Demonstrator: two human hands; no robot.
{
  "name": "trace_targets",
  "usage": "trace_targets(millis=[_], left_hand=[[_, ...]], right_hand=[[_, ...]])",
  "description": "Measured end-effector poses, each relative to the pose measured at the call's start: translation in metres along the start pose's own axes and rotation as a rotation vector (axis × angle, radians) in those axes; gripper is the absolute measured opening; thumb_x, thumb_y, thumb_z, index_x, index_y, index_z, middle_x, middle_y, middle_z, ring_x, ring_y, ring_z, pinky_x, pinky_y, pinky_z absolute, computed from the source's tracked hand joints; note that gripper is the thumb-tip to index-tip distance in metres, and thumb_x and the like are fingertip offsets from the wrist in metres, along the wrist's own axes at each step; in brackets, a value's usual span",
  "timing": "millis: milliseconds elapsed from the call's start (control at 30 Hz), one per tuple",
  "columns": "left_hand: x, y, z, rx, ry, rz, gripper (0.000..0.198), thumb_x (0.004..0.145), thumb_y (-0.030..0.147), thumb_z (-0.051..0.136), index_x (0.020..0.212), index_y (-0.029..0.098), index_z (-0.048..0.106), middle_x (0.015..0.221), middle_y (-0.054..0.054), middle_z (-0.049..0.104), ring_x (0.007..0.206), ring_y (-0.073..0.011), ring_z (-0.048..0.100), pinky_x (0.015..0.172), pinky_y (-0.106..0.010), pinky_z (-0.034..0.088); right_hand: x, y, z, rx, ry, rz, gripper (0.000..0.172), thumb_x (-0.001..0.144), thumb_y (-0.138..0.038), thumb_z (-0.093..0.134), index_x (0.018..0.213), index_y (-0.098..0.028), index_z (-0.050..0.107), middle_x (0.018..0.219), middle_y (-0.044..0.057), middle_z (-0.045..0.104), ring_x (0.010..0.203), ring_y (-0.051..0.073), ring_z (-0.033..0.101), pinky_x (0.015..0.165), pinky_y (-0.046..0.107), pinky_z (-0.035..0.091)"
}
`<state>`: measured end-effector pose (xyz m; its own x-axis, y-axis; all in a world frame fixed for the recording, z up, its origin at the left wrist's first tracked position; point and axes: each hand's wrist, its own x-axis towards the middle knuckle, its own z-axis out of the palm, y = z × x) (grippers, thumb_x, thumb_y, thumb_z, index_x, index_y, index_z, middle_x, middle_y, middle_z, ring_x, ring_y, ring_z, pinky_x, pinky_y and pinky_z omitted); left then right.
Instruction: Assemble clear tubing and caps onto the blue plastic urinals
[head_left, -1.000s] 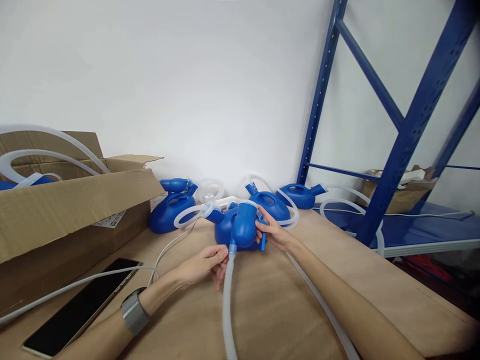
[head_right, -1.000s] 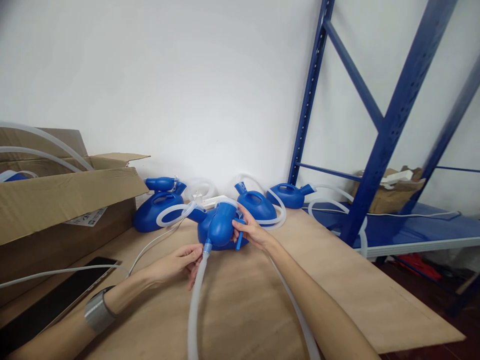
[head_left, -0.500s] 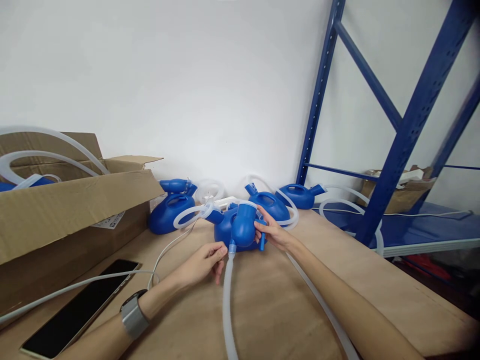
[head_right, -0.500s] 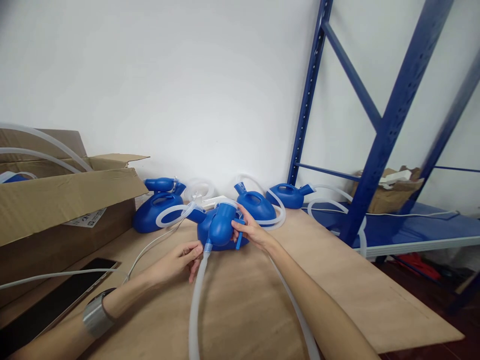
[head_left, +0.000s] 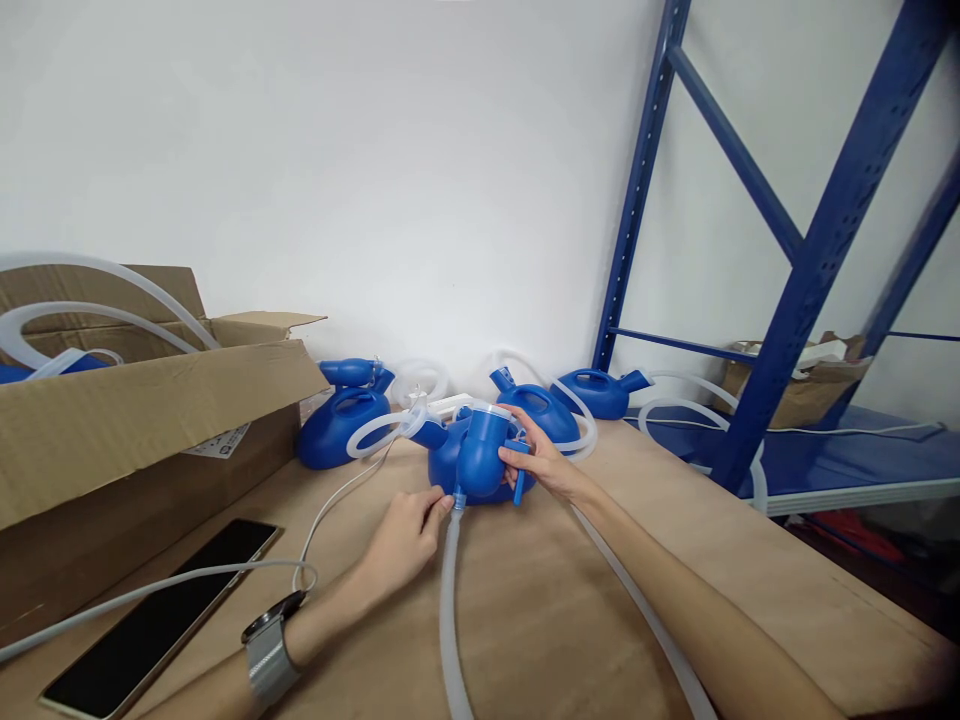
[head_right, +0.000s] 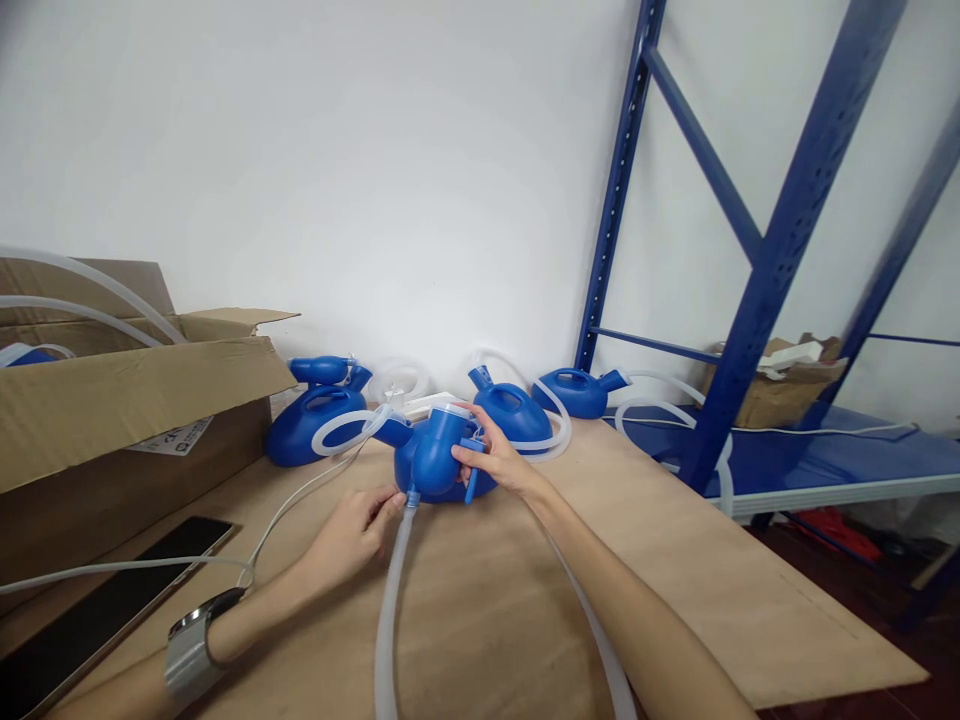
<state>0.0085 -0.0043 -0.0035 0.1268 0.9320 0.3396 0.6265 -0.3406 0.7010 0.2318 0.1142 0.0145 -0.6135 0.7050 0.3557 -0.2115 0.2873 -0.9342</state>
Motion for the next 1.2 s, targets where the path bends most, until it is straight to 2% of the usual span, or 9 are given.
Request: trace_targets(millis=[233, 367, 533, 667, 733, 833, 933, 1100, 1200], left_hand=[[0.0, -0.009, 0.006, 0.044, 0.135, 0.045, 0.036, 0.094, 0.037, 0.05, 0.061, 0.023, 0.049, 0.059, -0.005, 0.06, 0.055, -0.0202, 0.052, 0.06, -0.033, 0.025], [0.0, -0.018, 0.01, 0.17, 0.163, 0.068, 0.036, 0.098, 0.034, 0.04, 0.067, 0.023, 0.053, 0.065, -0.008, 0.067, 0.06, -0.0224, 0.061, 0.06, -0.032, 0.028], [-0.001, -0.023, 0.012, 0.295, 0.154, 0.098, 0.036, 0.101, 0.032, 0.034, 0.074, 0.022, 0.055, 0.069, -0.008, 0.07, 0.064, -0.0229, 0.067, 0.058, -0.03, 0.032], [-0.002, -0.023, 0.01, 0.451, 0.139, 0.11, 0.035, 0.102, 0.027, 0.032, 0.078, 0.022, 0.056, 0.074, -0.009, 0.073, 0.066, -0.0234, 0.07, 0.059, -0.031, 0.034], [-0.002, -0.023, 0.009, 0.572, 0.12, 0.116, 0.033, 0.101, 0.025, 0.032, 0.083, 0.022, 0.059, 0.074, -0.01, 0.074, 0.068, -0.025, 0.072, 0.059, -0.032, 0.034], [-0.002, -0.021, 0.008, 0.725, 0.064, 0.144, 0.028, 0.099, 0.02, 0.035, 0.092, 0.02, 0.062, 0.077, -0.011, 0.076, 0.071, -0.0275, 0.073, 0.058, -0.034, 0.033], [-0.001, -0.019, 0.006, 0.766, 0.03, 0.16, 0.027, 0.099, 0.02, 0.036, 0.097, 0.02, 0.063, 0.08, -0.011, 0.077, 0.072, -0.028, 0.073, 0.058, -0.034, 0.033], [0.001, -0.017, -0.003, 0.623, 0.057, 0.095, 0.037, 0.104, 0.033, 0.027, 0.091, 0.022, 0.06, 0.08, -0.008, 0.075, 0.074, -0.0272, 0.072, 0.061, -0.034, 0.035], [0.003, -0.018, -0.007, 0.49, 0.034, 0.049, 0.041, 0.105, 0.039, 0.023, 0.088, 0.024, 0.058, 0.082, -0.007, 0.074, 0.078, -0.0264, 0.07, 0.065, -0.033, 0.037]], right_hand=[[-0.002, -0.019, 0.017, -0.108, 0.079, -0.023, 0.08, 0.078, -0.044, 0.082, 0.141, -0.024, 0.038, 0.061, -0.007, 0.063, 0.048, 0.016, 0.063, 0.049, 0.029, 0.058], [-0.006, -0.037, 0.036, -0.272, 0.163, -0.029, 0.071, 0.079, -0.043, 0.08, 0.137, -0.023, 0.042, 0.077, -0.003, 0.065, 0.052, 0.015, 0.065, 0.049, 0.028, 0.056], [-0.011, -0.051, 0.058, -0.537, 0.306, -0.025, 0.063, 0.084, -0.036, 0.073, 0.138, -0.021, 0.045, 0.082, 0.0, 0.067, 0.058, 0.017, 0.067, 0.059, 0.03, 0.055], [-0.012, -0.05, 0.066, -0.705, 0.415, -0.018, 0.06, 0.084, -0.035, 0.071, 0.136, -0.021, 0.047, 0.086, 0.002, 0.067, 0.073, 0.02, 0.065, 0.067, 0.032, 0.051], [-0.013, -0.048, 0.069, -0.748, 0.442, -0.008, 0.06, 0.084, -0.036, 0.07, 0.138, -0.02, 0.047, 0.085, 0.003, 0.066, 0.074, 0.021, 0.063, 0.066, 0.032, 0.049], [-0.016, -0.046, 0.073, -0.751, 0.431, 0.005, 0.063, 0.086, -0.036, 0.067, 0.142, -0.02, 0.042, 0.075, -0.001, 0.062, 0.065, 0.02, 0.059, 0.062, 0.031, 0.046], [-0.016, -0.043, 0.072, -0.695, 0.401, -0.029, 0.062, 0.086, -0.036, 0.068, 0.141, -0.022, 0.043, 0.074, -0.001, 0.062, 0.063, 0.019, 0.059, 0.062, 0.031, 0.048], [-0.006, -0.035, 0.053, -0.464, 0.382, -0.088, 0.063, 0.082, -0.039, 0.073, 0.135, -0.02, 0.046, 0.097, 0.005, 0.068, 0.079, 0.02, 0.066, 0.071, 0.033, 0.055], [-0.001, -0.03, 0.041, -0.349, 0.39, -0.065, 0.065, 0.079, -0.043, 0.075, 0.132, -0.02, 0.047, 0.109, 0.008, 0.067, 0.087, 0.021, 0.068, 0.069, 0.031, 0.056]])
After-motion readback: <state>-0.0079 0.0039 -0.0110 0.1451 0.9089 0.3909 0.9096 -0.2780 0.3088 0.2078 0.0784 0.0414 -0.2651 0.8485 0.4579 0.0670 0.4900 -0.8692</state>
